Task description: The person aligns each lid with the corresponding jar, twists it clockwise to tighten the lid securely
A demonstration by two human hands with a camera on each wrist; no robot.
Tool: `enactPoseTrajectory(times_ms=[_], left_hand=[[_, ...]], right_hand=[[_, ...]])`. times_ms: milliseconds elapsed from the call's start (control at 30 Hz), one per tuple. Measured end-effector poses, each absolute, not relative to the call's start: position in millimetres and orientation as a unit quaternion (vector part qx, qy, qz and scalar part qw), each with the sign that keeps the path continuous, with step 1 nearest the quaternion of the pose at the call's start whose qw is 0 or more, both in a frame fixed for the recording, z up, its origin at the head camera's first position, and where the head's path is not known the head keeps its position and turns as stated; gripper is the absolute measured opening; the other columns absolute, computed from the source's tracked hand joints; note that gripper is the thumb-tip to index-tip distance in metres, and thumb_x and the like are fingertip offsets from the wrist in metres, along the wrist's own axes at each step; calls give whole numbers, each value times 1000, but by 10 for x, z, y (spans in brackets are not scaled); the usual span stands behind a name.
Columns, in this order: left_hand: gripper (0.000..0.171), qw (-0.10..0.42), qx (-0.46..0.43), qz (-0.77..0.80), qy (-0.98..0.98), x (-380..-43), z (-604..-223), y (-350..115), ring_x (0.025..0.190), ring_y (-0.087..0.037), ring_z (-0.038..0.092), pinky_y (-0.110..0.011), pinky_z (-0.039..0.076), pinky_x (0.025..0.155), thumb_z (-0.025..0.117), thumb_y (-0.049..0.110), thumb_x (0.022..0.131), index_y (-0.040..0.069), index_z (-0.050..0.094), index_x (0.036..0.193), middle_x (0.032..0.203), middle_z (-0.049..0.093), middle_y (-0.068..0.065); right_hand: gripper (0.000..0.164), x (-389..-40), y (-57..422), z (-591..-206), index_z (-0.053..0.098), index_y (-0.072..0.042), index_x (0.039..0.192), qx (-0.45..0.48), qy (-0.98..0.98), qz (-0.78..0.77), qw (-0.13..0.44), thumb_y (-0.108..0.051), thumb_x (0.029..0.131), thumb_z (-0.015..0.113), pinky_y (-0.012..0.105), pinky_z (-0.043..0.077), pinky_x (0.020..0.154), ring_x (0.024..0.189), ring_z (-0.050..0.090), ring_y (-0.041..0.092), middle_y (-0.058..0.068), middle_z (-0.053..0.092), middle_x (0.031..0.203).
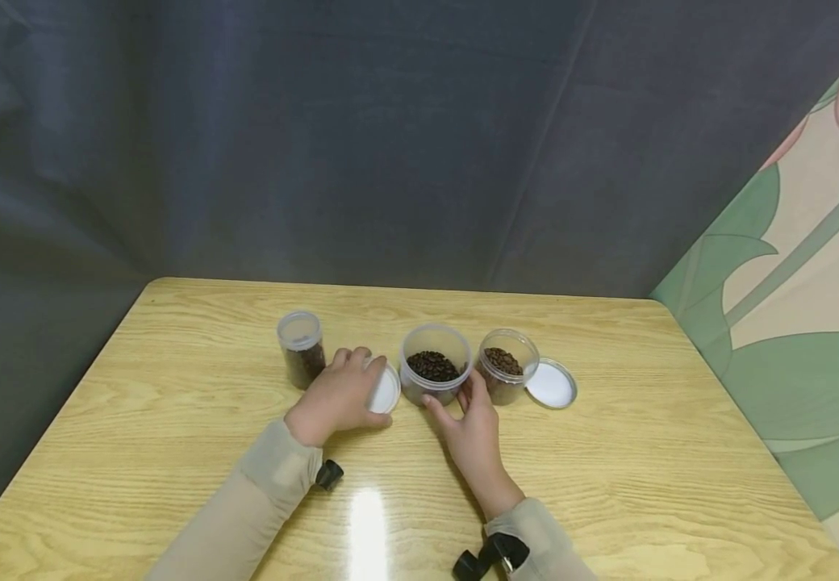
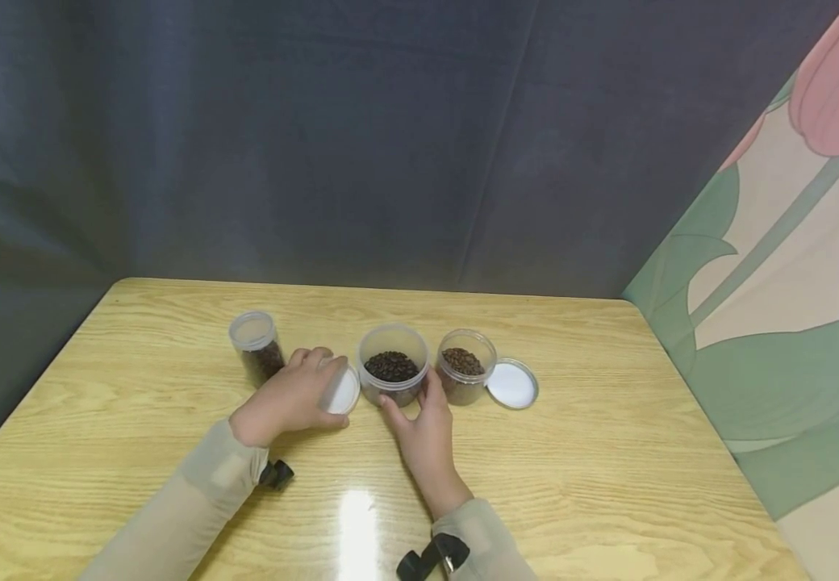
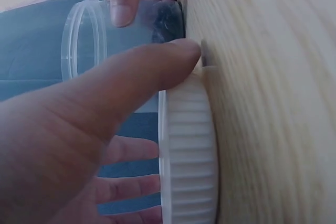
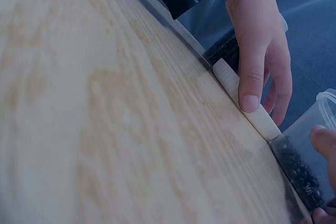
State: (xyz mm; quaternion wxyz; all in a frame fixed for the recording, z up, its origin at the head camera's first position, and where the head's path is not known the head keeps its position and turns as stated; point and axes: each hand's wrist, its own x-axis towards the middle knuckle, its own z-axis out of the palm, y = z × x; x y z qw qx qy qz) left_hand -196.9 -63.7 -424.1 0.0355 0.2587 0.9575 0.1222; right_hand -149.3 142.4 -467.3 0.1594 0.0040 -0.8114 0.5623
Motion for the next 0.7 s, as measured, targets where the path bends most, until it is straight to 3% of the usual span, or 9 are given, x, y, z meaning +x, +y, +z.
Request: enactPoseTrajectory(times_ms=[267,500,700], left_hand=[[94,56,257,134,956,-1927,-4203,-649,127,-45,44,-52,51,98,87,50,76,1,50,146,142,47,-24],[95,80,256,153,951,-1900,-4148,-706,119,-40,46,-47,54,86,88,51,74,4,50,147,139,48,-21],[94,108,260,171,944,-1895,-4027,-788,116,-40,46,-50,54,86,87,50,76,6,48,149,138,47,-21]], right_hand=[[76,-1503,1413,-4691,41,11,143,10,-809,563,170,-2,82,84,38,42,111,134,49,41,31,50,142],[76,-1504,1410,-4697,40,11,143,11,-812,560,164,-4,82,84,36,41,112,136,48,40,31,49,143],[76,-1510,1410,-4712,40,12,143,21,-813,559,162,-6,83,84,38,40,112,136,48,41,32,49,143]])
